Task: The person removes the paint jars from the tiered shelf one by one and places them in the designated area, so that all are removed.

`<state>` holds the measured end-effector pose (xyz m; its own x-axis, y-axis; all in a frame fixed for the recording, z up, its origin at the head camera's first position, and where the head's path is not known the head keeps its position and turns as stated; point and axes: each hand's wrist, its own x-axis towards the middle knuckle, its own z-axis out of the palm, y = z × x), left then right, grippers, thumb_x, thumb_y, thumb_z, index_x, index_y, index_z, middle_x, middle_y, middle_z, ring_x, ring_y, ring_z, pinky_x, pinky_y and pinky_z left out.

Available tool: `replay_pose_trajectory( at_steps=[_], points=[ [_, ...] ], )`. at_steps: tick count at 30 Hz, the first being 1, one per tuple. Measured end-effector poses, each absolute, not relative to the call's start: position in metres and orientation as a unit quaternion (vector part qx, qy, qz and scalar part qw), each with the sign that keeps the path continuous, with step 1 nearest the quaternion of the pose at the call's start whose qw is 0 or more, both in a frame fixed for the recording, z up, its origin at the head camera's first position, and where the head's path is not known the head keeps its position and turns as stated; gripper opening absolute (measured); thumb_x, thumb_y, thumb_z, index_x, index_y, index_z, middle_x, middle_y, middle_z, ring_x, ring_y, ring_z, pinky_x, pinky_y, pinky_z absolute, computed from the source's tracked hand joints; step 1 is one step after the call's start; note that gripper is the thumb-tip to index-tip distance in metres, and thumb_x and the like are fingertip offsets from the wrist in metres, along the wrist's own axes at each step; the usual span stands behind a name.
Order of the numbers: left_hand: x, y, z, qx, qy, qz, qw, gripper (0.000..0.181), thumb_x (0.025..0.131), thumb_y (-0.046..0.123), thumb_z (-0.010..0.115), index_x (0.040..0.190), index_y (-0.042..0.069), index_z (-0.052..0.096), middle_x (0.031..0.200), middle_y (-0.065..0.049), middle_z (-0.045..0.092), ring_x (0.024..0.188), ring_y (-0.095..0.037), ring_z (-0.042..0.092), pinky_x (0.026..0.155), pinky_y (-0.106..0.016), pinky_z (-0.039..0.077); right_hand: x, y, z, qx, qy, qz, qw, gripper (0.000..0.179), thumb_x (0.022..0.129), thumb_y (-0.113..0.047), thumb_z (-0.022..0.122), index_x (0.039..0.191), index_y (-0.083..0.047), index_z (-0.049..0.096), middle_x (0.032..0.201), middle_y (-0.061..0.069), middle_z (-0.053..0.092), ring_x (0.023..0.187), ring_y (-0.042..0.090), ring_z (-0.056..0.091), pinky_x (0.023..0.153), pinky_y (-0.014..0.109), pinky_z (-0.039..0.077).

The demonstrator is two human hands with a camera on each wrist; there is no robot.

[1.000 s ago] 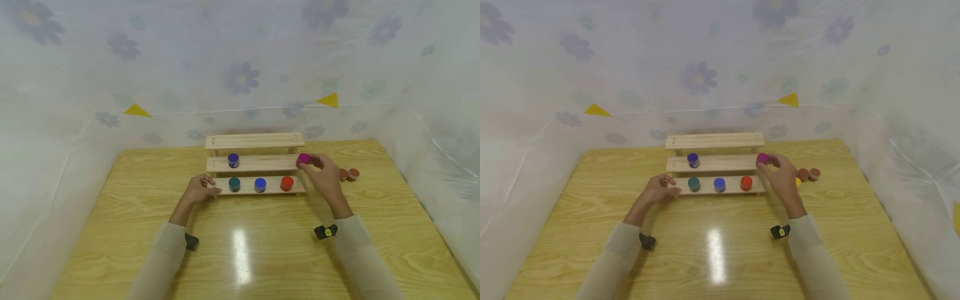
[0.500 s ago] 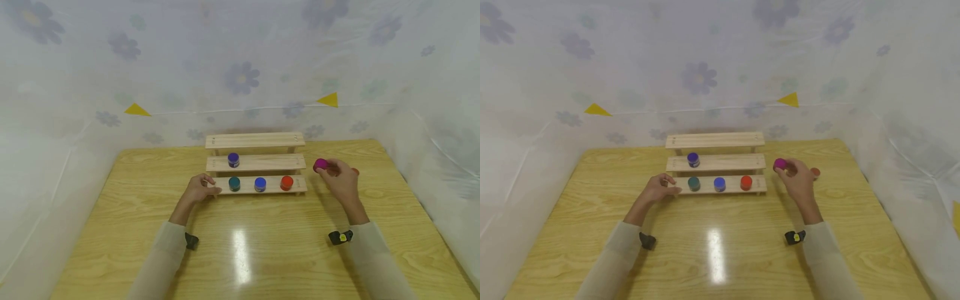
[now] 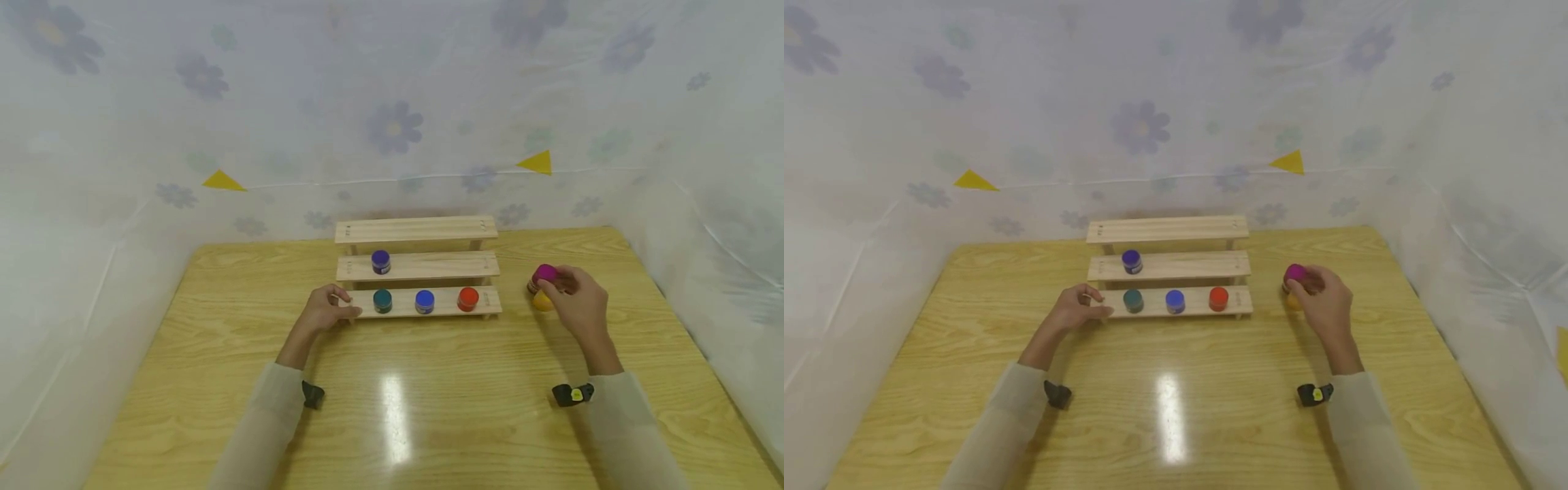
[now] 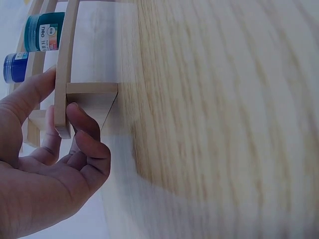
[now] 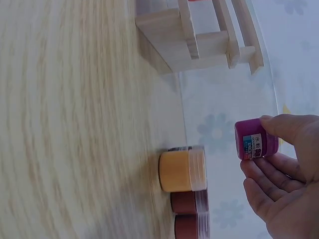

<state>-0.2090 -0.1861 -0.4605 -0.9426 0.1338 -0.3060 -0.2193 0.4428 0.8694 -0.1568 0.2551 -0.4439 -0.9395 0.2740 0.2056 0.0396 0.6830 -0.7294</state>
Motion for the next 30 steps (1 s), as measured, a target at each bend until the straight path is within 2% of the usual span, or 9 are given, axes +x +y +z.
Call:
replay_pose_trajectory(
  at_steps=[4,9,14,17,21,23,27,28,30],
  points=[
    [-0.21,-0.186,-0.461,-0.026,0.833,0.526,0.166,0.032,0.077,0.015,0.079,0.098,0.002,0.057,0.059,0.002,0.037,0.051,-0.01,0.034,0.048,-0.024,0.034,-0.153,0.263,-0.446,-0.097,-0.896,0.403,0.157,0.049,0.09,-0.032,0.065,0.124,0.003,0.056,0.111,0.022,0.064,0.081,-0.014,0.048,0.071,0.0,0.038],
    [-0.21,-0.186,-0.461,-0.024,0.834,0.525,0.166,0.033,0.077,0.015,0.079,0.098,0.002,0.057,0.059,0.002,0.037,0.051,-0.01,0.035,0.048,-0.024,0.034,-0.147,0.271,-0.448,-0.106,-0.892,0.407,0.164,0.048,0.089,-0.03,0.066,0.122,0.004,0.057,0.112,0.022,0.064,0.081,-0.018,0.046,0.072,-0.001,0.037],
    [-0.21,-0.186,-0.462,-0.026,0.836,0.522,0.165,0.033,0.077,0.015,0.079,0.097,0.002,0.057,0.059,0.002,0.037,0.051,-0.011,0.035,0.049,-0.024,0.034,-0.142,0.278,-0.451,-0.118,-0.895,0.4,0.158,0.05,0.089,-0.031,0.066,0.124,0.003,0.056,0.117,0.021,0.062,0.088,-0.01,0.049,0.075,0.0,0.038],
    [-0.209,-0.186,-0.461,-0.026,0.836,0.523,0.164,0.032,0.077,0.014,0.079,0.097,0.002,0.057,0.059,0.002,0.036,0.052,-0.011,0.034,0.049,-0.024,0.034,-0.14,0.281,-0.454,-0.13,-0.896,0.396,0.155,0.051,0.089,-0.033,0.066,0.125,0.002,0.056,0.118,0.02,0.062,0.092,-0.005,0.051,0.079,0.006,0.041],
    [-0.209,-0.185,-0.461,-0.026,0.837,0.522,0.162,0.031,0.077,0.014,0.079,0.095,0.003,0.057,0.059,0.002,0.036,0.052,-0.011,0.034,0.049,-0.025,0.034,-0.138,0.284,-0.458,-0.14,-0.895,0.394,0.156,0.051,0.088,-0.033,0.067,0.124,0.002,0.057,0.116,0.02,0.062,0.089,-0.01,0.049,0.081,0.01,0.043],
    [-0.209,-0.185,-0.461,-0.026,0.837,0.522,0.163,0.031,0.077,0.014,0.079,0.095,0.002,0.057,0.059,0.002,0.037,0.052,-0.011,0.034,0.049,-0.025,0.034,-0.137,0.284,-0.459,-0.142,-0.895,0.392,0.156,0.051,0.088,-0.033,0.067,0.123,0.002,0.057,0.115,0.02,0.063,0.089,-0.007,0.051,0.08,0.009,0.042],
    [-0.209,-0.186,-0.461,-0.024,0.836,0.523,0.165,0.031,0.077,0.015,0.079,0.096,0.002,0.057,0.058,0.002,0.036,0.051,-0.012,0.034,0.049,-0.026,0.035,-0.136,0.287,-0.461,-0.138,-0.9,0.384,0.153,0.05,0.089,-0.033,0.066,0.121,0.004,0.057,0.115,0.02,0.062,0.097,0.015,0.057,0.078,0.006,0.04],
    [-0.209,-0.186,-0.461,-0.024,0.835,0.524,0.165,0.031,0.077,0.015,0.078,0.096,0.002,0.057,0.058,0.002,0.036,0.051,-0.011,0.034,0.049,-0.026,0.034,-0.136,0.288,-0.462,-0.137,-0.902,0.38,0.152,0.05,0.089,-0.033,0.066,0.121,0.005,0.057,0.115,0.021,0.062,0.098,0.017,0.057,0.077,0.004,0.039],
    [-0.209,-0.186,-0.461,-0.024,0.835,0.524,0.166,0.031,0.077,0.015,0.078,0.096,0.003,0.057,0.058,0.002,0.036,0.051,-0.011,0.033,0.049,-0.026,0.034,-0.136,0.29,-0.463,-0.136,-0.904,0.376,0.148,0.05,0.09,-0.032,0.065,0.121,0.006,0.056,0.116,0.022,0.062,0.094,0.01,0.056,0.075,0.002,0.038]
  ],
)
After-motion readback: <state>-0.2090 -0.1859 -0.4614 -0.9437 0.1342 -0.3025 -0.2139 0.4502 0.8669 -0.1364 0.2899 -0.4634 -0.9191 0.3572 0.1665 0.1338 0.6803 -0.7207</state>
